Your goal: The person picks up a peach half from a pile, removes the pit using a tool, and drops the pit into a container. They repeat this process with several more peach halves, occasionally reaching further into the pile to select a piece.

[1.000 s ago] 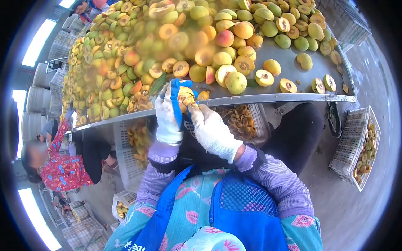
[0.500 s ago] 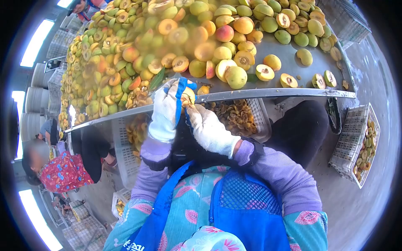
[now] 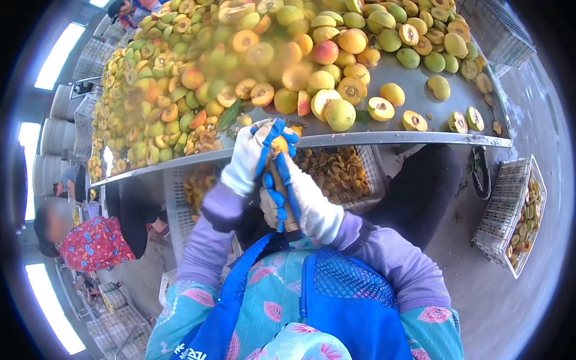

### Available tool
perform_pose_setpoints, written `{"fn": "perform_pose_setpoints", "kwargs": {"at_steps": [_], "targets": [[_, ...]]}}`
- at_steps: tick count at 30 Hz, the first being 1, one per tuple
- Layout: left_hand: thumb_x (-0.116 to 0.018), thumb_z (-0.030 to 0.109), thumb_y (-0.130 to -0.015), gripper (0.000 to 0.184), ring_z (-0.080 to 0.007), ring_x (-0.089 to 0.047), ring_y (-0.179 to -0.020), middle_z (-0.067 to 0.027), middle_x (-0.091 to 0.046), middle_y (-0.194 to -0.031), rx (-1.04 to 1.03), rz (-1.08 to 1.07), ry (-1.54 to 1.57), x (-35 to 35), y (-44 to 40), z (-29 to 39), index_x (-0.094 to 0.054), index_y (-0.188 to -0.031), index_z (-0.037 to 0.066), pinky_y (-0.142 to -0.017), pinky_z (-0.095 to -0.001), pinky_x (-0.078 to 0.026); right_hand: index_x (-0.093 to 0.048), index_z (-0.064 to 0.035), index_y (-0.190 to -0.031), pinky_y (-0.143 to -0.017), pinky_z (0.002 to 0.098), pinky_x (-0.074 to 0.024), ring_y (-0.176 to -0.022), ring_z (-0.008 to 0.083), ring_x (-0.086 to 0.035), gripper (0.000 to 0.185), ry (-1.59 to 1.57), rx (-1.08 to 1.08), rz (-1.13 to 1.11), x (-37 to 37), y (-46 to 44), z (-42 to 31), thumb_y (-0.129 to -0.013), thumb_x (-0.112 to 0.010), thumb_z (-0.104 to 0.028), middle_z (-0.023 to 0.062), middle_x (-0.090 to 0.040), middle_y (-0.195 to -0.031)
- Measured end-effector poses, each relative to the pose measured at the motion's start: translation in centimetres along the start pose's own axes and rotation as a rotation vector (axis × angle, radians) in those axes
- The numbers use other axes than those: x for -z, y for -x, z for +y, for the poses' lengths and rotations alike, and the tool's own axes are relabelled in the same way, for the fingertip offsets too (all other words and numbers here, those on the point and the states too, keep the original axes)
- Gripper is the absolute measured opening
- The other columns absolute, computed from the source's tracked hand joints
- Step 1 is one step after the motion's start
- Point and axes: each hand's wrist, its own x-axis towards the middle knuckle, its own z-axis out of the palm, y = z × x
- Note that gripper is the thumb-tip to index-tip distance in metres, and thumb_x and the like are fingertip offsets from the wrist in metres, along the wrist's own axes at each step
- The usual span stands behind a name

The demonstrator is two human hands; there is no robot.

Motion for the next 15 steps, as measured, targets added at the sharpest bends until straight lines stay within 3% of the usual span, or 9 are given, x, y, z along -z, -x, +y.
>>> {"fn": "perform_pose_setpoints", "kwargs": {"at_steps": [5,6,7,8,10,11,12,14,15], "targets": [[-0.056,0.026,-0.095,0.032,-0.0190,-0.066,-0.069,-0.0134,-0.068,-0.082,-0.029,-0.195,-0.188,1.0,-1.4,0.1,-0.064,-0.088,-0.004,-0.066,-0.0306,-0.054,-0.049,-0.0130,-0.083,-0.036,0.0279,-0.0343,-0.036,0.0151,-0.040,0.048,0.470,0.181,0.274,0.5,-0.3,0.2,-0.093,-0.043,-0.060,-0.0003,-0.041,-0.051],[-0.055,0.026,-0.095,0.031,-0.0192,-0.066,-0.069,-0.0133,-0.068,-0.081,-0.057,-0.220,-0.269,0.9,-1.3,0.1,-0.064,-0.088,-0.004,-0.067,-0.0306,-0.054,-0.050,-0.0127,-0.083,-0.034,0.0276,-0.0342,-0.036,0.0155,-0.042,0.049,0.243,0.098,0.156,0.3,-0.1,0.1,-0.093,-0.043,-0.061,0.0006,-0.044,-0.052],[-0.057,0.026,-0.094,0.031,-0.0203,-0.066,-0.069,-0.0138,-0.068,-0.081,-0.417,-0.297,-0.376,0.8,-1.0,0.5,-0.064,-0.089,-0.004,-0.069,-0.0316,-0.054,-0.050,-0.0124,-0.083,-0.033,0.0273,-0.0341,-0.036,0.0159,-0.043,0.050,0.015,0.015,0.038,0.1,0.1,0.0,-0.092,-0.043,-0.061,0.0015,-0.046,-0.052],[-0.057,0.026,-0.094,0.031,-0.0203,-0.066,-0.069,-0.0138,-0.068,-0.081,-0.416,-0.296,-0.375,0.6,-0.9,0.9,-0.064,-0.089,-0.004,-0.069,-0.0316,-0.054,-0.050,-0.0124,-0.083,-0.033,0.0273,-0.0341,-0.036,0.0159,-0.043,0.050,0.014,0.014,0.040,-0.2,0.2,-0.1,-0.092,-0.043,-0.061,0.0015,-0.046,-0.052],[-0.059,0.028,-0.093,0.032,-0.0209,-0.066,-0.070,-0.0134,-0.068,-0.083,-0.081,-0.252,-0.146,0.4,-0.8,1.3,-0.064,-0.089,-0.004,-0.069,-0.0324,-0.054,-0.050,-0.0116,-0.083,-0.034,0.0266,-0.0331,-0.036,0.0154,-0.043,0.052,0.580,0.165,0.354,-0.8,0.1,0.0,-0.091,-0.044,-0.063,0.0015,-0.045,-0.052],[-0.057,0.026,-0.093,0.030,-0.0194,-0.066,-0.073,-0.0120,-0.068,-0.083,0.066,-0.251,-0.092,0.5,-1.1,1.3,-0.064,-0.091,-0.003,-0.072,-0.0312,-0.053,-0.049,-0.0120,-0.083,-0.036,0.0277,-0.0326,-0.037,0.0146,-0.039,0.051,0.660,0.176,0.344,-0.6,0.3,-0.1,-0.091,-0.045,-0.062,0.0003,-0.040,-0.050],[-0.057,0.026,-0.093,0.030,-0.0194,-0.066,-0.073,-0.0120,-0.068,-0.083,0.064,-0.243,-0.086,0.8,-1.5,1.3,-0.064,-0.091,-0.003,-0.072,-0.0312,-0.053,-0.049,-0.0120,-0.083,-0.036,0.0277,-0.0326,-0.037,0.0146,-0.039,0.051,0.666,0.169,0.345,-0.2,0.3,-0.2,-0.091,-0.045,-0.062,0.0003,-0.040,-0.050],[-0.054,0.025,-0.095,0.030,-0.0181,-0.065,-0.075,-0.0116,-0.068,-0.081,0.237,-0.354,-0.312,1.7,-1.7,1.4,-0.064,-0.091,-0.003,-0.072,-0.0306,-0.053,-0.047,-0.0131,-0.082,-0.037,0.0291,-0.0326,-0.037,0.0142,-0.037,0.050,0.138,-0.064,0.076,0.6,0.1,-0.1,-0.091,-0.046,-0.062,-0.0004,-0.036,-0.050],[-0.052,0.023,-0.095,0.031,-0.0174,-0.065,-0.075,-0.0116,-0.067,-0.080,0.170,-0.373,-0.407,2.0,-1.7,1.0,-0.064,-0.091,-0.005,-0.073,-0.0301,-0.052,-0.047,-0.0131,-0.082,-0.037,0.0291,-0.0326,-0.037,0.0142,-0.037,0.050,0.142,-0.066,0.075,0.6,-0.1,-0.1,-0.091,-0.046,-0.062,-0.0004,-0.036,-0.050]]}}
